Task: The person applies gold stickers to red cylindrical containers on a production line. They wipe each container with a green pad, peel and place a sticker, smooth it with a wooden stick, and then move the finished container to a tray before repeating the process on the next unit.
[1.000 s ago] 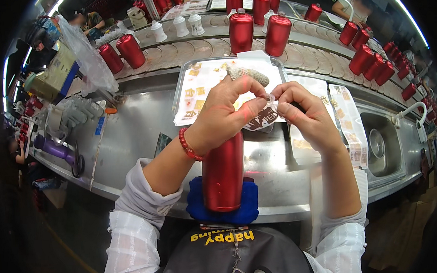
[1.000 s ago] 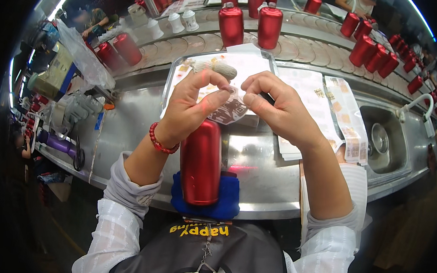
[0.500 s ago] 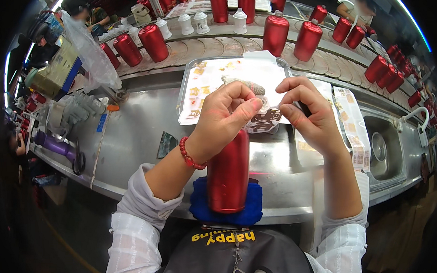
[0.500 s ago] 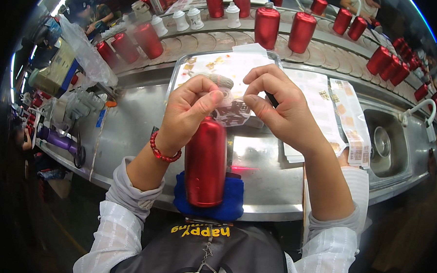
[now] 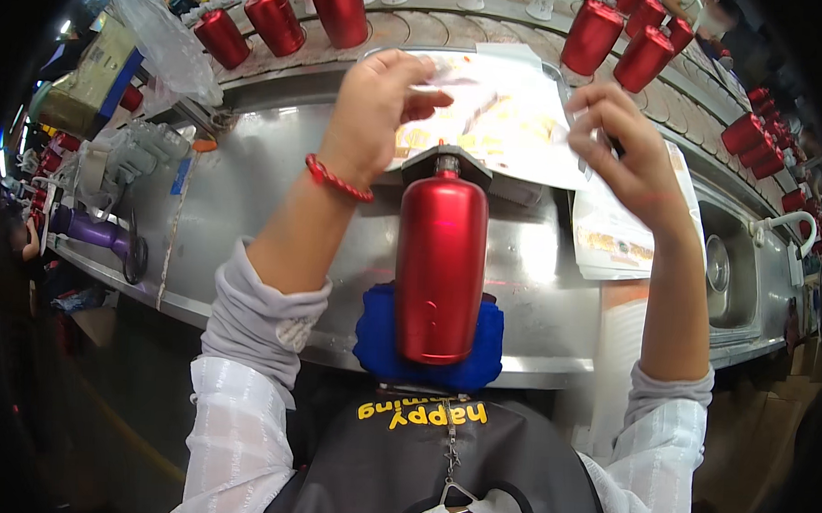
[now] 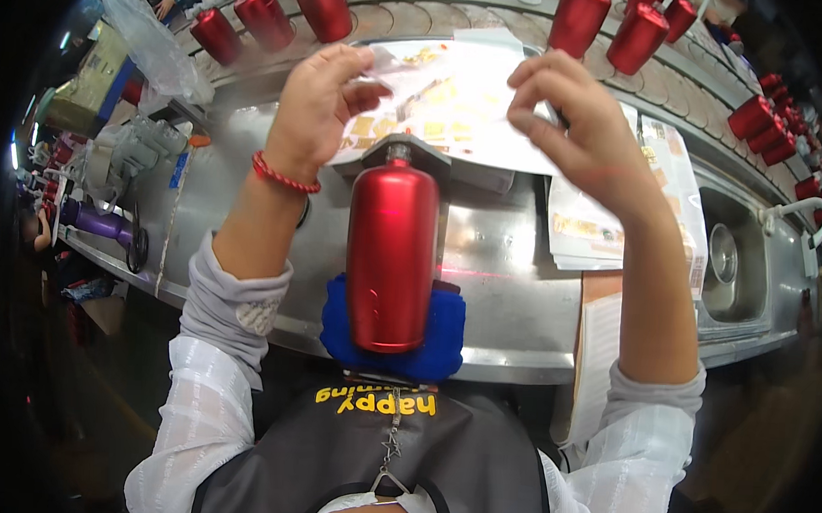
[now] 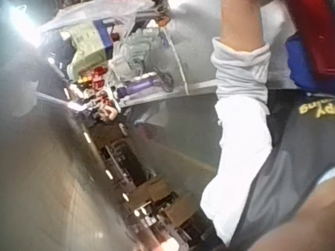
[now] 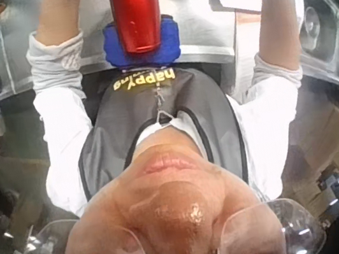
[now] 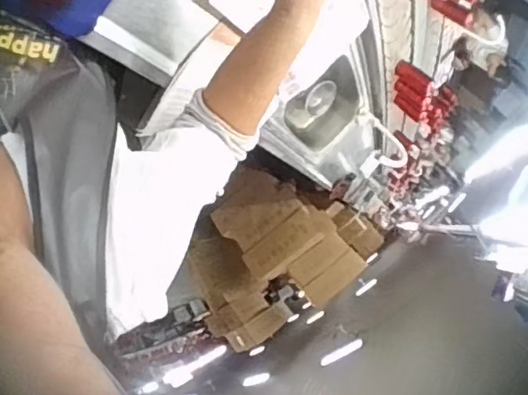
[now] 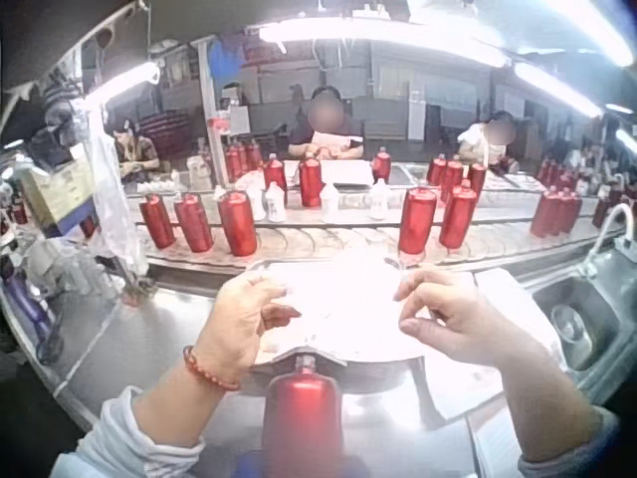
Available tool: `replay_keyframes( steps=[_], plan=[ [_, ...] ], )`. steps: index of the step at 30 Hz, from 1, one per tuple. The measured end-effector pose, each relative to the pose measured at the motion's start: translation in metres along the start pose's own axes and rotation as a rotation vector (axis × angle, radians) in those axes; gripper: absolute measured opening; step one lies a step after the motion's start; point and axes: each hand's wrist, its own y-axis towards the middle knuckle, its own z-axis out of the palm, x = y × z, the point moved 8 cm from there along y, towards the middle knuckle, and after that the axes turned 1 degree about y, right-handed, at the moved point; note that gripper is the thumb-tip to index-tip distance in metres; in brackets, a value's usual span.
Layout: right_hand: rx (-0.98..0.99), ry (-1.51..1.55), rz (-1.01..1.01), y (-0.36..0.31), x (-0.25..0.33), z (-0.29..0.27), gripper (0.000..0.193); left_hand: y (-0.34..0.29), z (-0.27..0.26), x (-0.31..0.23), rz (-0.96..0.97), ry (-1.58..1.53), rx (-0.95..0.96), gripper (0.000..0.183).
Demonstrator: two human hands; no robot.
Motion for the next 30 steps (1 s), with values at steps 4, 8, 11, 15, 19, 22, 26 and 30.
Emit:
replay_keyframes(
  steps=[4, 8, 11, 15, 19, 22, 26, 30],
  plan=[
    [-0.045, -0.180, -0.038, 0.034, -0.091, 0.003, 0.013, 0.018, -0.037, 0.006, -0.002, 0.016, -0.145, 0.011],
    [-0.054, -0.433, -0.149, 0.058, -0.111, 0.024, 0.009, 0.025, -0.055, 0.008, 0.038, 0.040, -0.162, 0.010],
    [-0.001, -0.592, -0.272, 0.037, -0.095, 0.045, 0.007, 0.021, -0.051, 0.002, 0.065, 0.088, -0.151, 0.011],
    [0.370, -0.481, 0.011, -0.004, -0.109, 0.061, 0.018, 0.015, -0.037, 0.003, 0.059, 0.063, -0.128, 0.015],
    [0.042, -0.587, 0.027, 0.008, -0.062, 0.029, 0.027, 0.011, -0.013, 0.006, -0.012, -0.004, 0.002, 0.009],
    [-0.166, -0.448, -0.175, 0.033, 0.007, 0.035, 0.027, 0.010, 0.007, 0.009, -0.032, -0.090, 0.093, 0.013],
    [-0.328, -0.522, -0.188, 0.042, 0.032, 0.061, 0.038, -0.007, 0.031, 0.003, -0.051, -0.153, 0.184, 0.023],
    [-0.360, -0.305, -0.148, 0.036, 0.012, 0.055, 0.021, -0.031, 0.052, -0.011, 0.041, 0.081, 0.296, 0.028]
  ],
)
